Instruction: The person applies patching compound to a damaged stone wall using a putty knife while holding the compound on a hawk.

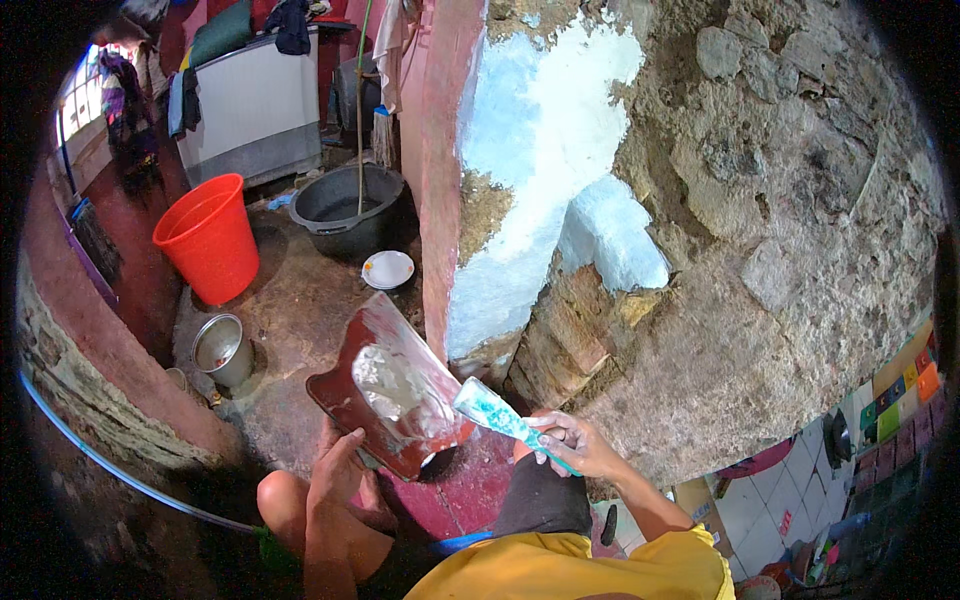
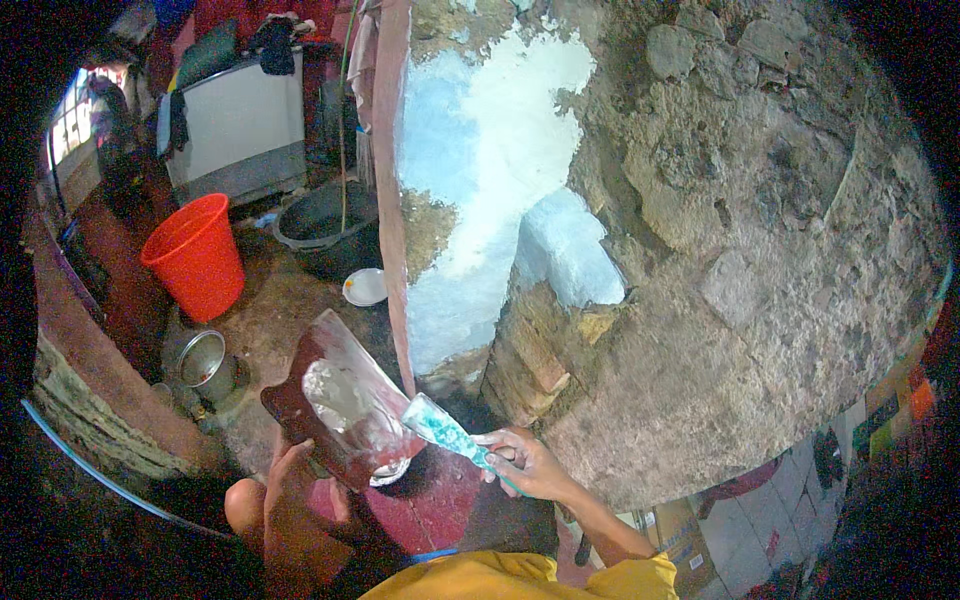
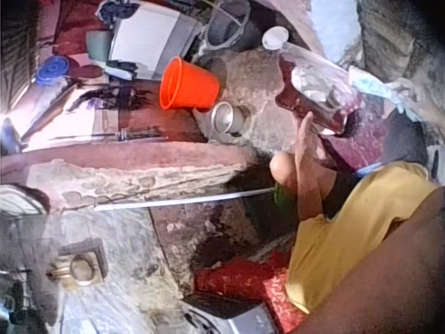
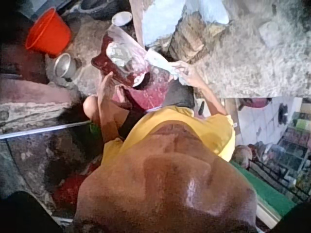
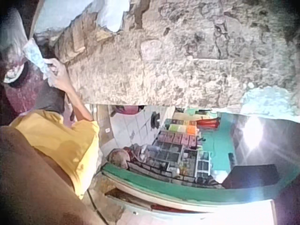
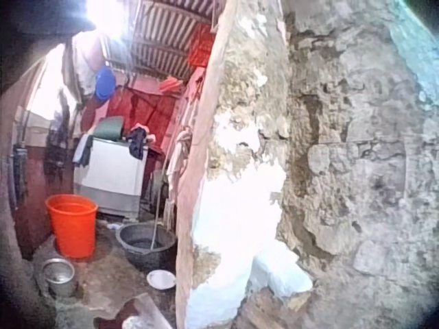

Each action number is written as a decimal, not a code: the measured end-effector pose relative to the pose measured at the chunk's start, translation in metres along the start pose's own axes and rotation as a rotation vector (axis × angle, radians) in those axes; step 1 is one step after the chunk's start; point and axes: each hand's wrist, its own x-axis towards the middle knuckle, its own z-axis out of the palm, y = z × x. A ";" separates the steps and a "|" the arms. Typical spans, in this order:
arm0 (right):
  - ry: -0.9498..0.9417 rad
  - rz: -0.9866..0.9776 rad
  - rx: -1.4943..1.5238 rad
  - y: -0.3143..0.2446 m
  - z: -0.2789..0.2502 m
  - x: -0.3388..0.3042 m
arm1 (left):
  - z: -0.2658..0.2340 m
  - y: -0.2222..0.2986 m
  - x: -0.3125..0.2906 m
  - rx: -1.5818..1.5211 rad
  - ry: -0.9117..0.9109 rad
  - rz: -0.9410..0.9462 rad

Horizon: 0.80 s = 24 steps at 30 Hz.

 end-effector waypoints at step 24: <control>0.121 0.020 -0.034 0.004 0.023 -0.001 | 0.007 -0.009 0.000 -0.022 0.091 0.130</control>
